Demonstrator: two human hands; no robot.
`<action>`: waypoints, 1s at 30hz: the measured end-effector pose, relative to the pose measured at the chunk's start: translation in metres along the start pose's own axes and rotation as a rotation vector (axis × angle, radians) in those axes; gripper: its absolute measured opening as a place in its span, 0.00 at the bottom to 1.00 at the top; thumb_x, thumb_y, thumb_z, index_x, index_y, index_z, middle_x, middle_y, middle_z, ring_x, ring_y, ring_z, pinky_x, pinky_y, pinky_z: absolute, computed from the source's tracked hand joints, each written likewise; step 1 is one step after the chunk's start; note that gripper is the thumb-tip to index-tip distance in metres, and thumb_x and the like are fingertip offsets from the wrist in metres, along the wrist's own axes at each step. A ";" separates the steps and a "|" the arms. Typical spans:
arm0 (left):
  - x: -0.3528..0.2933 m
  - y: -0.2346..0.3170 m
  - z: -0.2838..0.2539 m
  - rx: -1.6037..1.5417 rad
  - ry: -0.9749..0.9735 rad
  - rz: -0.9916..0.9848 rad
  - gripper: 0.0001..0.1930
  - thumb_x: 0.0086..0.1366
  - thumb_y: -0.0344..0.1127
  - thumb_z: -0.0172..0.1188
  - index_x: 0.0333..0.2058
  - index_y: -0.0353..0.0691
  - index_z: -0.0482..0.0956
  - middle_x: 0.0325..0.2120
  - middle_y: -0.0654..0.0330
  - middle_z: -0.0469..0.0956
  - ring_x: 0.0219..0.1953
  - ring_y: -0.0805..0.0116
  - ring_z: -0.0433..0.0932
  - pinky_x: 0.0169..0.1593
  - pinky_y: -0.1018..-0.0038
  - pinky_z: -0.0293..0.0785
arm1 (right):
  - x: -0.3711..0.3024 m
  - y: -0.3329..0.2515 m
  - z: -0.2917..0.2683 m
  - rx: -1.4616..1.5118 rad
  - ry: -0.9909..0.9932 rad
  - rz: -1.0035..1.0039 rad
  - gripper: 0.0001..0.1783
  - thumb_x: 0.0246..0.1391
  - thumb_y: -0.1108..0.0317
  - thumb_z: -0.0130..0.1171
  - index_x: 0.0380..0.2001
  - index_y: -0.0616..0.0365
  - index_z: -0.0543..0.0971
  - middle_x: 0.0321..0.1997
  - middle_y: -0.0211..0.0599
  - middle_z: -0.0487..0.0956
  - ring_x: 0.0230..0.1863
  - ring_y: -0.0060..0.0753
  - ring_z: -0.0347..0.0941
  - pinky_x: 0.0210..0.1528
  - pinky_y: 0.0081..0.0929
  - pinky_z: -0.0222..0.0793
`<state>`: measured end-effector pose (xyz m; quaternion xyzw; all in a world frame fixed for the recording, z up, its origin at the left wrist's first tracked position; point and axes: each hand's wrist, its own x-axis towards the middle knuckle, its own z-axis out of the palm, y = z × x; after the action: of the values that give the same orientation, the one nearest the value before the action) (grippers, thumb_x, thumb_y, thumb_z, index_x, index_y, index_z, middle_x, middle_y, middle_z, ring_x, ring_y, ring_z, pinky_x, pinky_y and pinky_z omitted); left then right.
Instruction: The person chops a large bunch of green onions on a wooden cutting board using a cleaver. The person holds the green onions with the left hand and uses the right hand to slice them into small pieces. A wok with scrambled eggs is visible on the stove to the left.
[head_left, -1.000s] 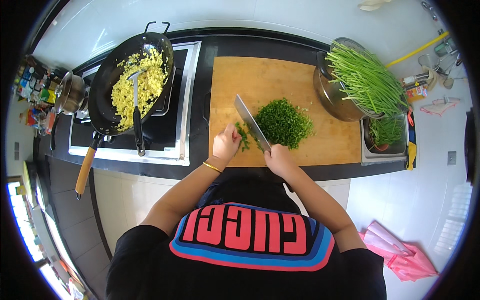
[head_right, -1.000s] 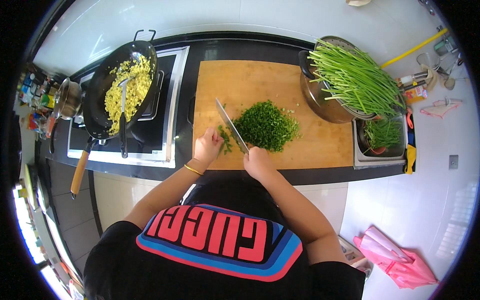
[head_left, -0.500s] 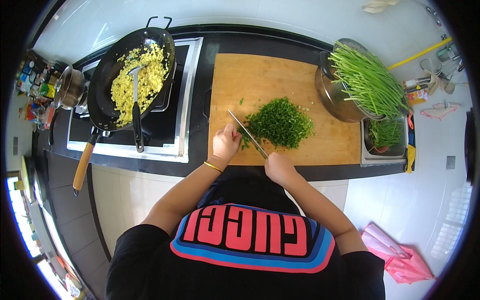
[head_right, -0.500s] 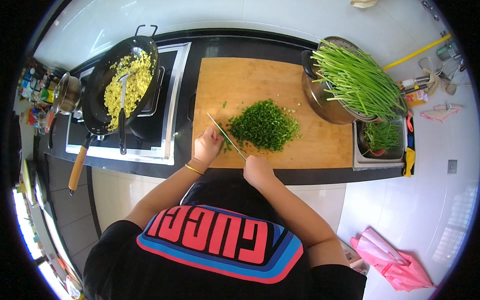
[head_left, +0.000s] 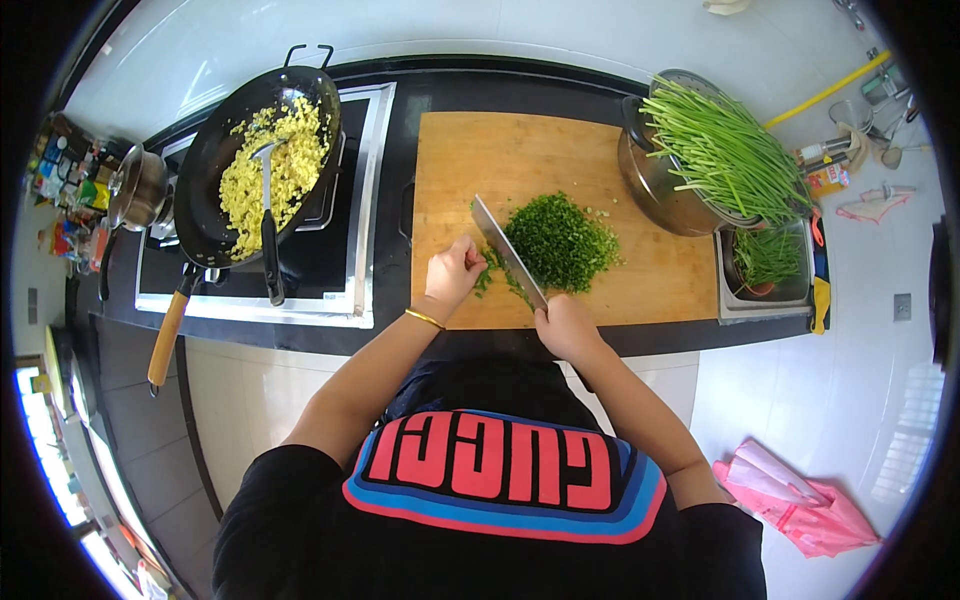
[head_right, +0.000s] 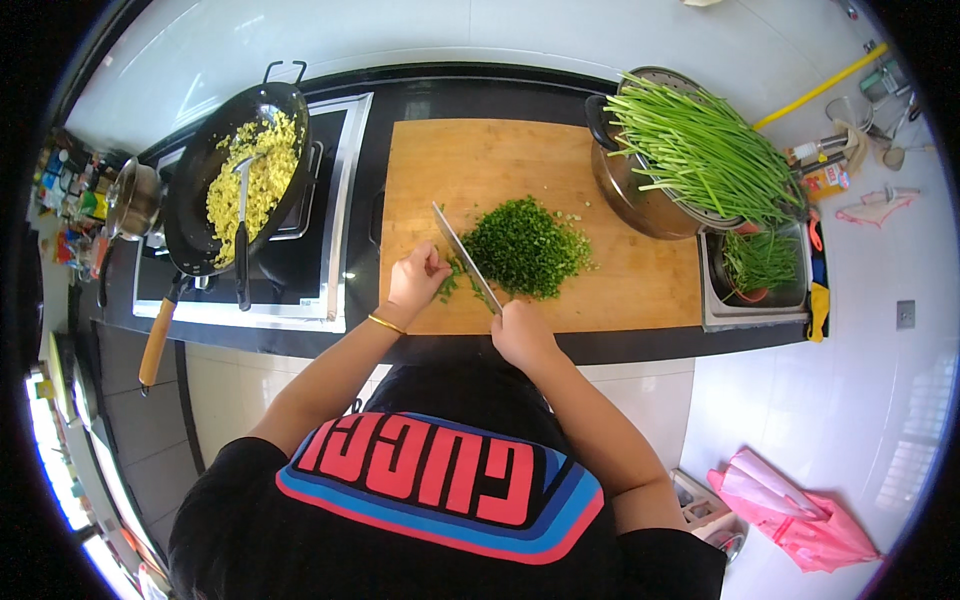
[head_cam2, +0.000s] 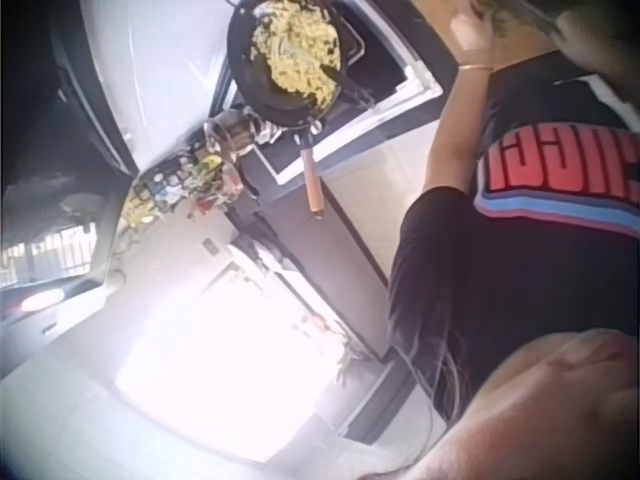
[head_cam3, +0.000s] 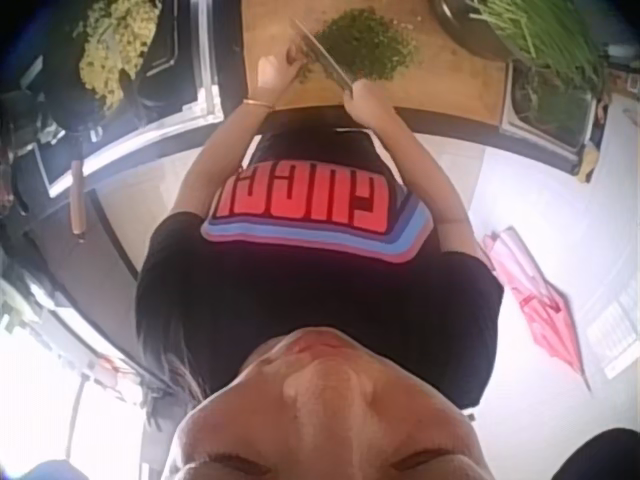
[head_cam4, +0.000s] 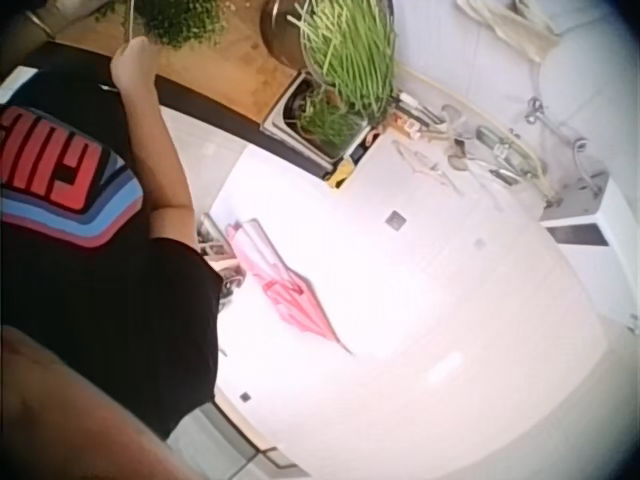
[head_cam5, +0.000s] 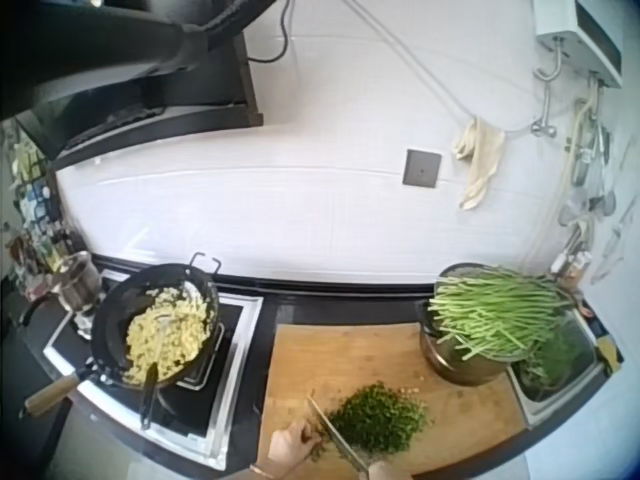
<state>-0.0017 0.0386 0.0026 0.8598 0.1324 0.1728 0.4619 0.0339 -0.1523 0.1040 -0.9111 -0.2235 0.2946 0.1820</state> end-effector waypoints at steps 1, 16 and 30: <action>0.000 0.001 0.000 0.021 0.011 -0.003 0.14 0.44 0.27 0.63 0.22 0.41 0.63 0.16 0.59 0.75 0.21 0.60 0.76 0.24 0.71 0.71 | -0.002 0.000 0.001 -0.001 -0.003 -0.004 0.13 0.46 0.68 0.50 0.19 0.70 0.73 0.22 0.59 0.73 0.28 0.57 0.71 0.33 0.44 0.67; -0.007 0.000 0.007 0.157 0.070 0.045 0.12 0.45 0.25 0.59 0.23 0.42 0.64 0.14 0.57 0.71 0.19 0.54 0.73 0.23 0.65 0.69 | 0.011 -0.003 0.033 -0.103 0.005 0.007 0.12 0.44 0.68 0.51 0.18 0.68 0.75 0.21 0.57 0.74 0.27 0.57 0.72 0.33 0.45 0.68; -0.016 0.012 -0.026 0.183 -0.014 0.065 0.06 0.48 0.28 0.60 0.26 0.38 0.74 0.18 0.57 0.74 0.22 0.59 0.76 0.26 0.69 0.72 | 0.000 0.009 0.009 0.036 -0.015 -0.049 0.15 0.47 0.65 0.48 0.19 0.69 0.73 0.21 0.58 0.73 0.26 0.57 0.71 0.32 0.45 0.66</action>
<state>-0.0266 0.0452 0.0235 0.9034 0.1165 0.1690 0.3765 0.0311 -0.1585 0.0930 -0.8997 -0.2419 0.3006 0.2040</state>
